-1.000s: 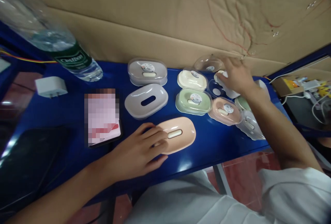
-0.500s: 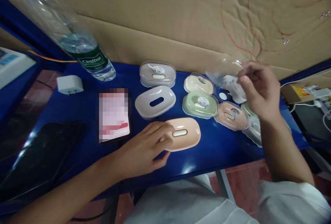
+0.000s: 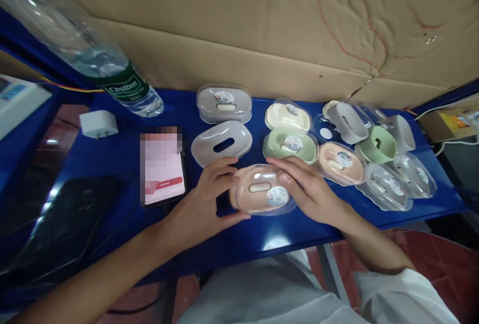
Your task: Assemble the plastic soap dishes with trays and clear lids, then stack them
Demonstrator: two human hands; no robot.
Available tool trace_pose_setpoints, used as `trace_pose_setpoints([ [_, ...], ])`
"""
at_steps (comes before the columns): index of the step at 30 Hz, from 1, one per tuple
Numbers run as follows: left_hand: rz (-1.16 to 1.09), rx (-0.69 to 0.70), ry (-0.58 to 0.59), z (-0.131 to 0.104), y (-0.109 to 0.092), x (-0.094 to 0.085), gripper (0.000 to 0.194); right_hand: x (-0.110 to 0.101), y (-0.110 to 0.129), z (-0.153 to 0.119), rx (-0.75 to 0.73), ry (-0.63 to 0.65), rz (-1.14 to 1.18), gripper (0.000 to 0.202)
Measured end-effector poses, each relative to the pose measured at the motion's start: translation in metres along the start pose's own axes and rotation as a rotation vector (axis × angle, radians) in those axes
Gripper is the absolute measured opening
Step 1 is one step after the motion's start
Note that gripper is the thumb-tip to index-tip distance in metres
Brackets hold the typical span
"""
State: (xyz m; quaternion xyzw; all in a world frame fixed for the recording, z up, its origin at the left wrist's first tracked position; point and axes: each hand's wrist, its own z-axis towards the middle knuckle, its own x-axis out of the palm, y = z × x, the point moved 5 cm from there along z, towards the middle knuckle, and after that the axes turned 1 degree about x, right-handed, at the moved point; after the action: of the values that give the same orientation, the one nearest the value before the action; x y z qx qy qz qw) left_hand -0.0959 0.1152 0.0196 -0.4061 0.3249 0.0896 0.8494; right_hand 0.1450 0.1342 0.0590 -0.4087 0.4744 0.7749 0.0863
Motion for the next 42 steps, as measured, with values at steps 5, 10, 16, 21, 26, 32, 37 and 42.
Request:
trace_pose_setpoints([
  [5, 0.209, 0.167, 0.154, -0.003, -0.009, 0.004, 0.061, 0.009, -0.003, -0.006, -0.017, -0.088, -0.145, 0.049],
  [10, 0.242, 0.129, 0.136, -0.005, -0.007, 0.005, 0.056, 0.003, 0.002, -0.009, -0.134, 0.049, -0.216, 0.064],
  [16, 0.258, 0.103, 0.119, -0.002, -0.004, 0.005, 0.054, 0.007, -0.004, -0.019, -0.217, 0.220, -0.300, 0.066],
  [21, 0.320, 0.151, 0.123, -0.001, -0.007, 0.003, 0.049, 0.017, -0.005, -0.022, -0.221, 0.261, -0.318, 0.062],
  [26, 0.380, 0.141, 0.150, -0.002, -0.006, 0.002, 0.047, 0.021, -0.003, -0.020, -0.235, 0.279, -0.342, 0.051],
  [32, 0.311, 0.123, 0.109, -0.003, -0.001, -0.002, 0.052, 0.024, -0.005, -0.021, -0.268, 0.272, -0.358, 0.056],
  [37, 0.302, 0.140, 0.199, -0.001, 0.001, 0.001, 0.071, 0.026, -0.001, -0.025, -0.310, 0.263, -0.465, 0.059],
  [42, 0.307, 0.179, 0.200, -0.001, 0.002, 0.006, 0.059, 0.029, -0.008, -0.027, -0.352, 0.251, -0.501, 0.054],
])
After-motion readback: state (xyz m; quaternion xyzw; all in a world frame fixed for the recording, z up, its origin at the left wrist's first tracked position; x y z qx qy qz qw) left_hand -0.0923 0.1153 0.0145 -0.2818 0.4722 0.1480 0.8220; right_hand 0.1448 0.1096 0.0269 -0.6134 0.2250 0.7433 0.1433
